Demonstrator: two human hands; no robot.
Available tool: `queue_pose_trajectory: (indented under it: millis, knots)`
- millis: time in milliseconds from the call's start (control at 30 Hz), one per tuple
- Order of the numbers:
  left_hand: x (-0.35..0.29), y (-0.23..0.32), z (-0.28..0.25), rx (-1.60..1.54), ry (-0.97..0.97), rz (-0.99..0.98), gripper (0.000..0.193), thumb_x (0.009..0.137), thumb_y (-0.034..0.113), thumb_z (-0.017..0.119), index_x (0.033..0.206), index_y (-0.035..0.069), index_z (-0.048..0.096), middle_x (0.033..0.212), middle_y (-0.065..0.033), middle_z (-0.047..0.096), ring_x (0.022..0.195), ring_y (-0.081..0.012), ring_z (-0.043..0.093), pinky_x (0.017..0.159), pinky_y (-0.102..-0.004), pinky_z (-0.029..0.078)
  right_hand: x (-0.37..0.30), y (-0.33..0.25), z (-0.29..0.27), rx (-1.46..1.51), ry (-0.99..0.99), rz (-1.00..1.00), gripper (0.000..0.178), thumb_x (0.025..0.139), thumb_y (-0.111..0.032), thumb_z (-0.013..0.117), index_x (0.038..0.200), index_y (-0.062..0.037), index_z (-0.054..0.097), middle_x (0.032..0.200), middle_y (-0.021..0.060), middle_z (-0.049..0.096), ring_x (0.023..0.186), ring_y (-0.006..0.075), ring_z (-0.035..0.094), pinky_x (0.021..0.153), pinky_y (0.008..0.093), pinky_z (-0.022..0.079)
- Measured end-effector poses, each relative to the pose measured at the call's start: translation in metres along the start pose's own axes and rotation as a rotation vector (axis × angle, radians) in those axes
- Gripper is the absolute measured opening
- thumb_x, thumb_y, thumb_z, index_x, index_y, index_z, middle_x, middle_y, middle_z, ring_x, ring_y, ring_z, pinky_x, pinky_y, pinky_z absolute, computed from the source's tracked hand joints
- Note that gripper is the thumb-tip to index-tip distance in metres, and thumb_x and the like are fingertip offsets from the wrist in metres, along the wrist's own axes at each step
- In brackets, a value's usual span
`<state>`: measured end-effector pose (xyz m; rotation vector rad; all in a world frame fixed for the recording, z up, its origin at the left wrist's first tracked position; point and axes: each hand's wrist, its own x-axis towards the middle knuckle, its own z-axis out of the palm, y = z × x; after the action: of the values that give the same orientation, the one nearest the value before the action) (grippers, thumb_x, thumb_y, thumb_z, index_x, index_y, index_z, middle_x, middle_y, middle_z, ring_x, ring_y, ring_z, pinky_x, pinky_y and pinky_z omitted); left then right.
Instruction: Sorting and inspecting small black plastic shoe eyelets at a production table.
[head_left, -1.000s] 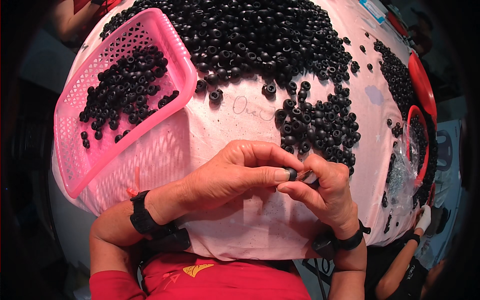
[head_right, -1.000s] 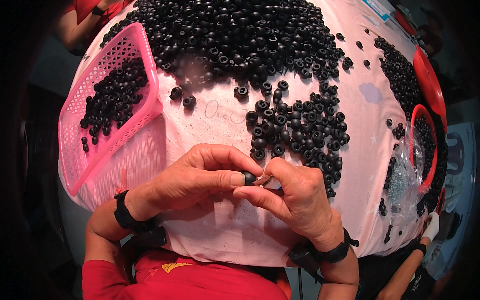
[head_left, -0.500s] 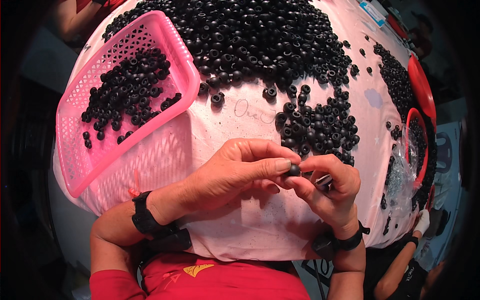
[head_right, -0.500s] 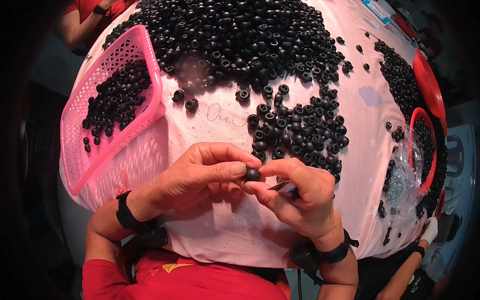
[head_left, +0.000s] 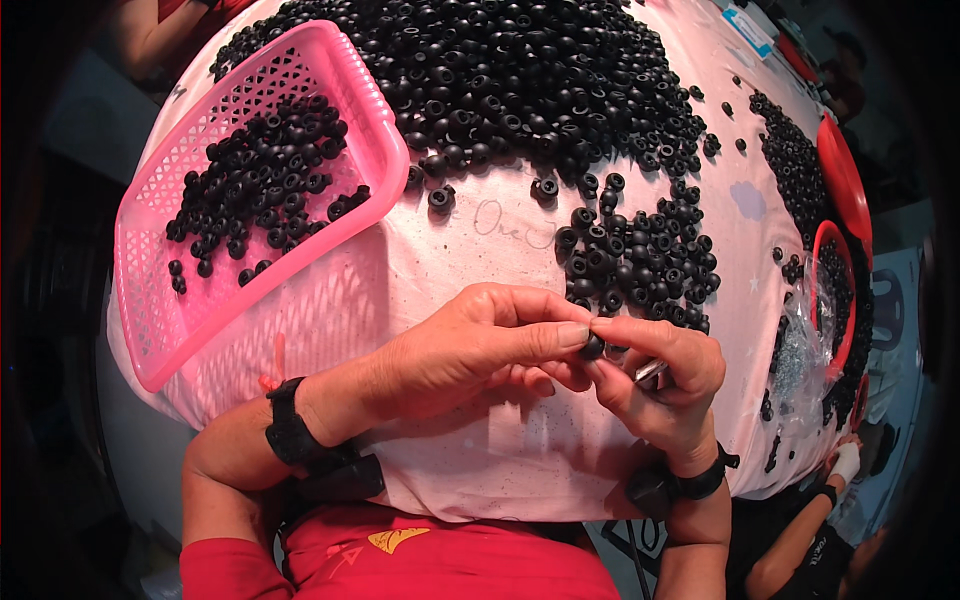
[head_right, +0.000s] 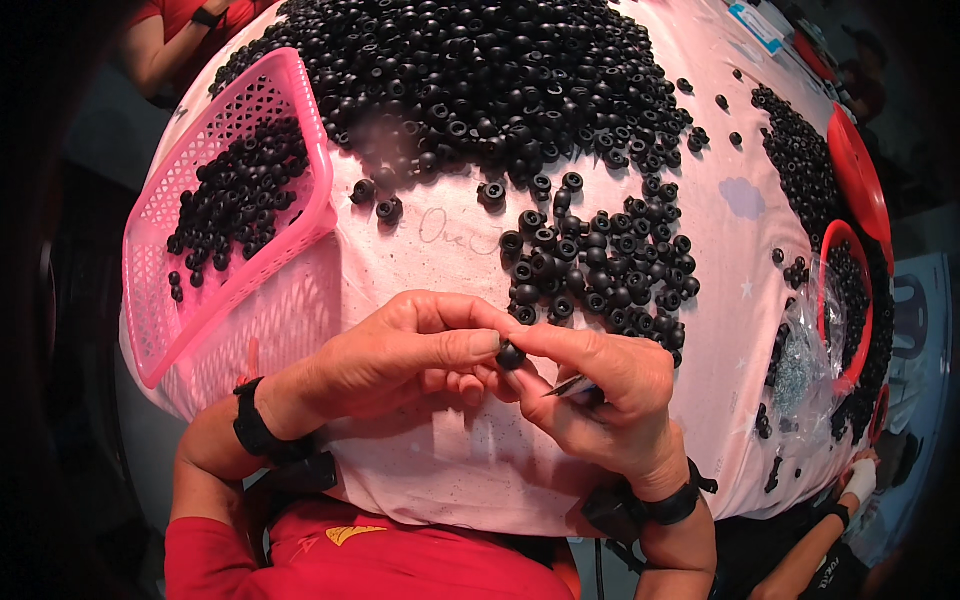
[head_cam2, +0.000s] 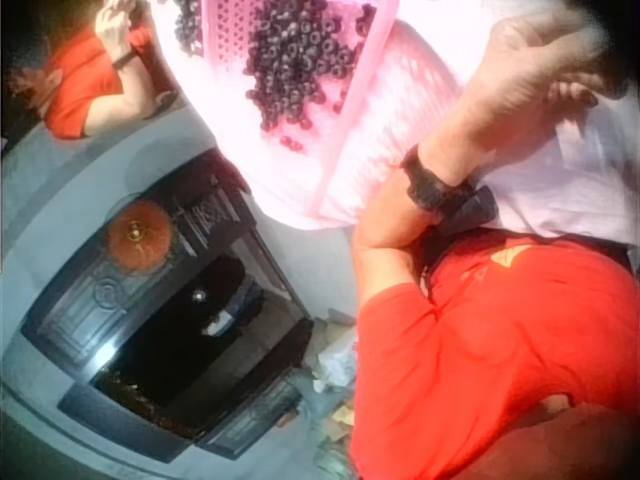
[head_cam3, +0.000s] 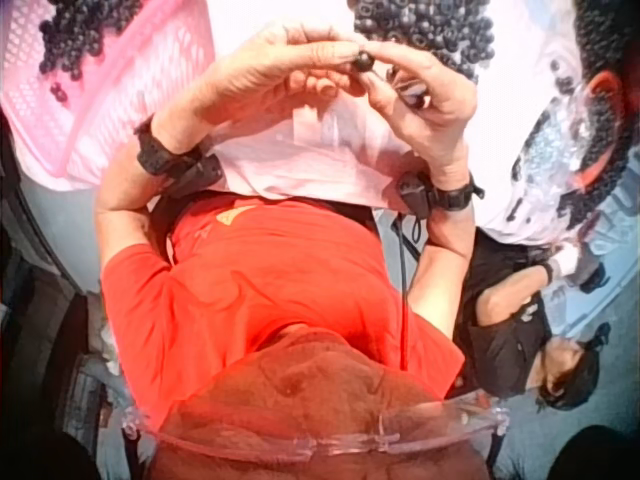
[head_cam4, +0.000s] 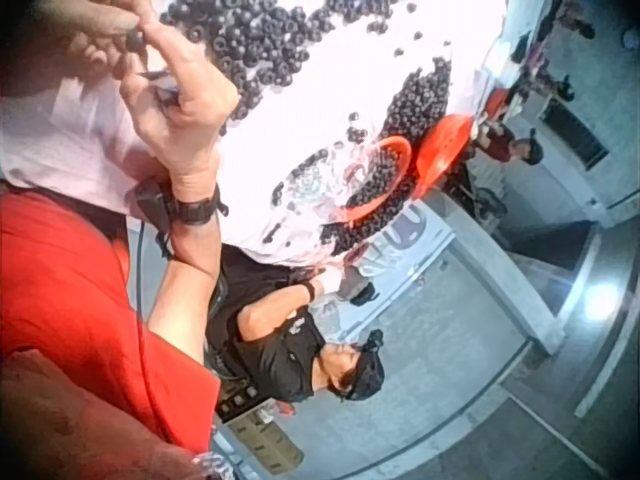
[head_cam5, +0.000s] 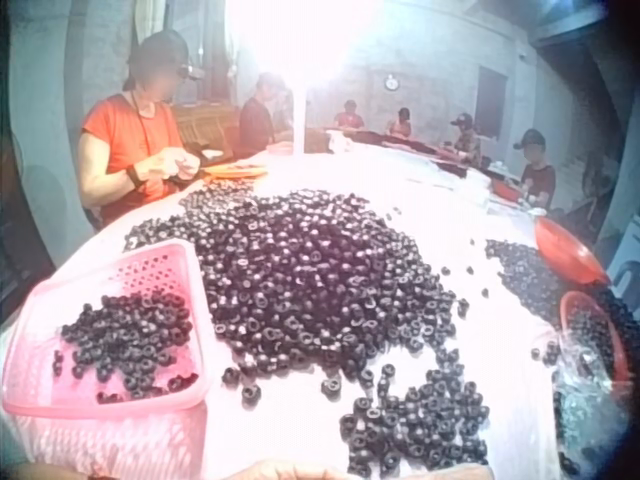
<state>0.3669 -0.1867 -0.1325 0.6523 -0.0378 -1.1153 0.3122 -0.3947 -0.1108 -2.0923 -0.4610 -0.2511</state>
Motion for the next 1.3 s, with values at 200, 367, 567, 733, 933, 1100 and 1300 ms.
queue_pose_trajectory:
  millis: [200, 367, 567, 733, 933, 1100, 1300]
  knots:
    - [0.001, 0.001, 0.001, 0.020, -0.004, 0.016, 0.022, 0.094, 0.014, 0.060, 0.112, 0.002, 0.058, 0.097, -0.0068, 0.066, 0.081, -0.0092, 0.064, 0.068, -0.0211, 0.052, -0.002, 0.004, 0.004, -0.069, 0.037, -0.147, 0.044, 0.066, 0.003, 0.074, 0.108, -0.0075, 0.068, 0.070, 0.0043, 0.066, 0.055, 0.0143, 0.063, 0.050, 0.0240, 0.047]
    - [0.001, -0.004, 0.003, 0.005, 0.070, 0.029, 0.020, 0.094, 0.012, 0.061, 0.111, 0.003, 0.058, 0.097, -0.0060, 0.066, 0.081, -0.0094, 0.063, 0.068, -0.0216, 0.052, -0.007, 0.001, -0.004, -0.304, -0.023, -0.248, 0.047, 0.062, -0.001, 0.073, 0.108, -0.0107, 0.068, 0.067, 0.0028, 0.063, 0.051, 0.0150, 0.059, 0.047, 0.0244, 0.045]
    - [0.003, -0.005, 0.003, -0.036, 0.082, 0.042, 0.020, 0.093, 0.011, 0.061, 0.112, 0.004, 0.057, 0.102, -0.0075, 0.064, 0.088, -0.0122, 0.064, 0.072, -0.0236, 0.053, -0.004, -0.007, 0.003, -0.233, 0.030, -0.124, 0.027, 0.069, -0.010, 0.079, 0.092, -0.0073, 0.066, 0.067, 0.0036, 0.064, 0.051, 0.0139, 0.060, 0.046, 0.0241, 0.045]
    - [0.000, -0.007, 0.001, -0.033, 0.057, 0.051, 0.024, 0.093, 0.011, 0.061, 0.116, 0.004, 0.057, 0.102, -0.0056, 0.064, 0.086, -0.0101, 0.063, 0.073, -0.0222, 0.052, -0.001, -0.004, 0.010, -0.052, -0.025, 0.153, 0.033, 0.077, -0.028, 0.081, 0.076, -0.0053, 0.058, 0.063, 0.0053, 0.062, 0.052, 0.0114, 0.062, 0.045, 0.0237, 0.046]
    - [0.000, -0.006, -0.001, 0.038, 0.028, 0.038, 0.028, 0.093, 0.013, 0.062, 0.119, 0.004, 0.058, 0.102, -0.0037, 0.064, 0.086, -0.0072, 0.062, 0.073, -0.0203, 0.050, 0.001, -0.007, 0.007, -0.075, -0.088, 0.232, 0.036, 0.079, -0.031, 0.079, 0.075, -0.0058, 0.054, 0.058, 0.0037, 0.061, 0.054, 0.0111, 0.064, 0.047, 0.0233, 0.047]
    - [0.000, -0.006, 0.000, 0.052, 0.018, 0.037, 0.029, 0.093, 0.014, 0.062, 0.120, 0.004, 0.058, 0.101, -0.0024, 0.064, 0.084, -0.0054, 0.060, 0.070, -0.0187, 0.049, 0.002, -0.007, 0.006, -0.043, -0.096, 0.248, 0.036, 0.079, -0.033, 0.078, 0.075, -0.0064, 0.054, 0.058, 0.0038, 0.061, 0.055, 0.0105, 0.064, 0.047, 0.0229, 0.048]
    - [-0.001, -0.004, 0.000, 0.065, 0.012, 0.044, 0.027, 0.094, 0.015, 0.062, 0.119, 0.004, 0.059, 0.096, -0.0007, 0.064, 0.075, -0.0024, 0.055, 0.062, -0.0161, 0.042, 0.002, -0.006, 0.007, -0.053, -0.096, 0.232, 0.036, 0.079, -0.033, 0.078, 0.075, -0.0067, 0.054, 0.057, 0.0031, 0.062, 0.055, 0.0102, 0.065, 0.047, 0.0225, 0.048]
